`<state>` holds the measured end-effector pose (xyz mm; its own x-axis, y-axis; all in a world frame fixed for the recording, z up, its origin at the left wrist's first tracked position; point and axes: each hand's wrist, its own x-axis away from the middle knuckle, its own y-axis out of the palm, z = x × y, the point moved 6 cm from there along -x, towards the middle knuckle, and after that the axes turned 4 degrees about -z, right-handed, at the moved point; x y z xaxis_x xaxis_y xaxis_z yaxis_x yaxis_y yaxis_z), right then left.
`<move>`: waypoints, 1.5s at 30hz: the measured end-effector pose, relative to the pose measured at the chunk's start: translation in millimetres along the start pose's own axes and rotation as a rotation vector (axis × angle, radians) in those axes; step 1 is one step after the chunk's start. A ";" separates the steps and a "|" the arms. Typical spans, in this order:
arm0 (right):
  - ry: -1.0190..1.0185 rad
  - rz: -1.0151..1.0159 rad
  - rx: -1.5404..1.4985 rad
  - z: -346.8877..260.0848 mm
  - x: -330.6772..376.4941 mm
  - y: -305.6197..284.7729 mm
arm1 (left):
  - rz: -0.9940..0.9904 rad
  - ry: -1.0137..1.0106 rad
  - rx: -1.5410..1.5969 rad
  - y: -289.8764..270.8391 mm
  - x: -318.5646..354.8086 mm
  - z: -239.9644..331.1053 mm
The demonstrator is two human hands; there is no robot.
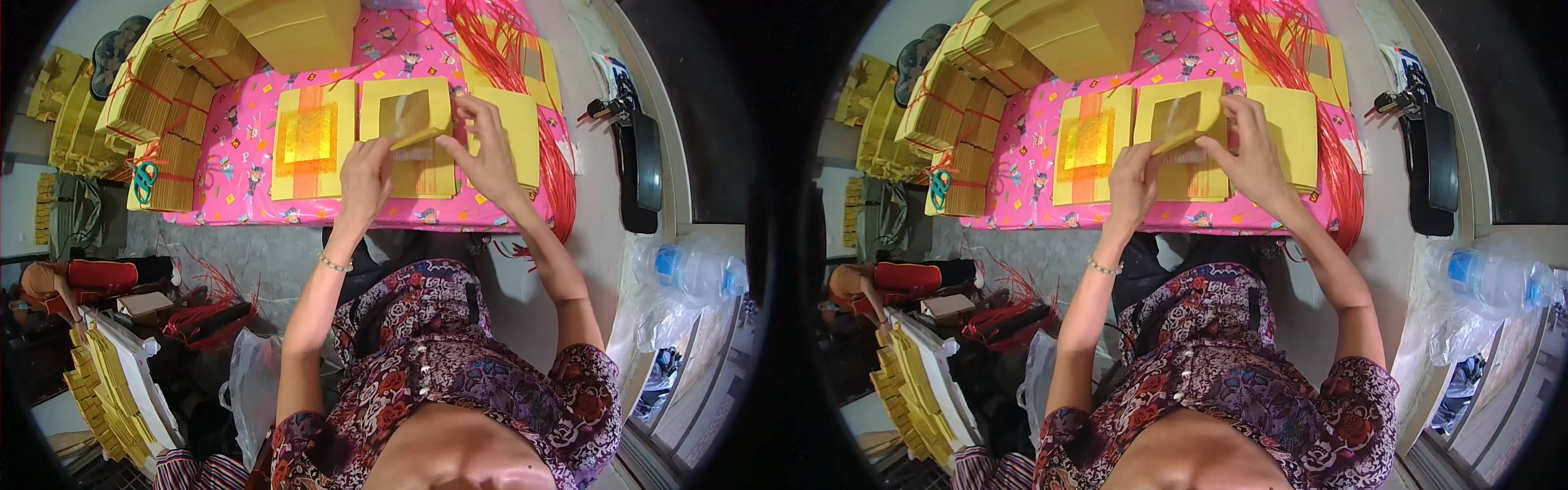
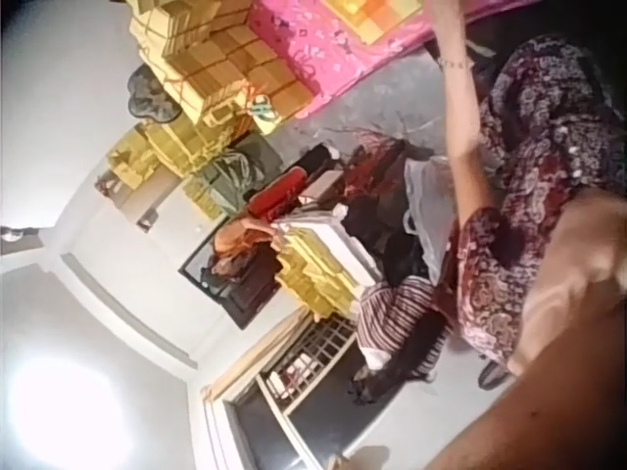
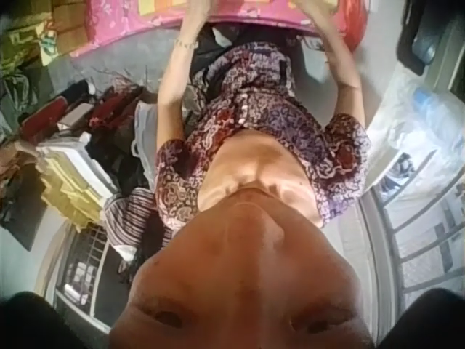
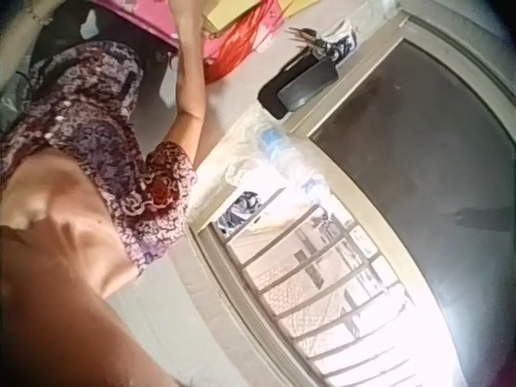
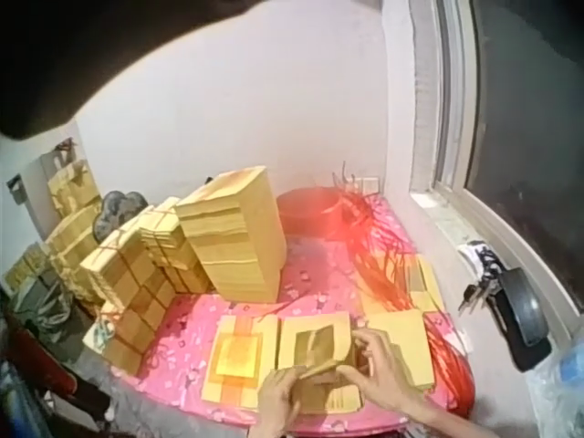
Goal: Folding yellow joss paper sheets into bundles at a workstation.
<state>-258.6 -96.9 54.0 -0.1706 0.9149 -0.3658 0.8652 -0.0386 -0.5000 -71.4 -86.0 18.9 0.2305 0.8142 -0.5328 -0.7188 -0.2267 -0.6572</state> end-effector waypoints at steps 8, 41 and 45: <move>0.078 -0.205 -0.735 35.2 -1.7 34.8 | -0.256 -0.334 0.991 -21.2 -3.2 23.9; 0.238 -0.041 -0.732 -12.7 35.5 31.6 | -0.032 -0.348 0.461 -39.0 11.0 43.2; 0.258 -0.081 -0.709 -16.5 36.3 32.1 | -0.005 -0.393 1.084 -29.4 6.1 38.7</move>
<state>-229.3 -58.3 37.6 -0.2058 0.9723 -0.1107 0.9656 0.2202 0.1384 -74.3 -53.7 55.6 0.1512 0.9673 -0.2037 -0.9485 0.2000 0.2457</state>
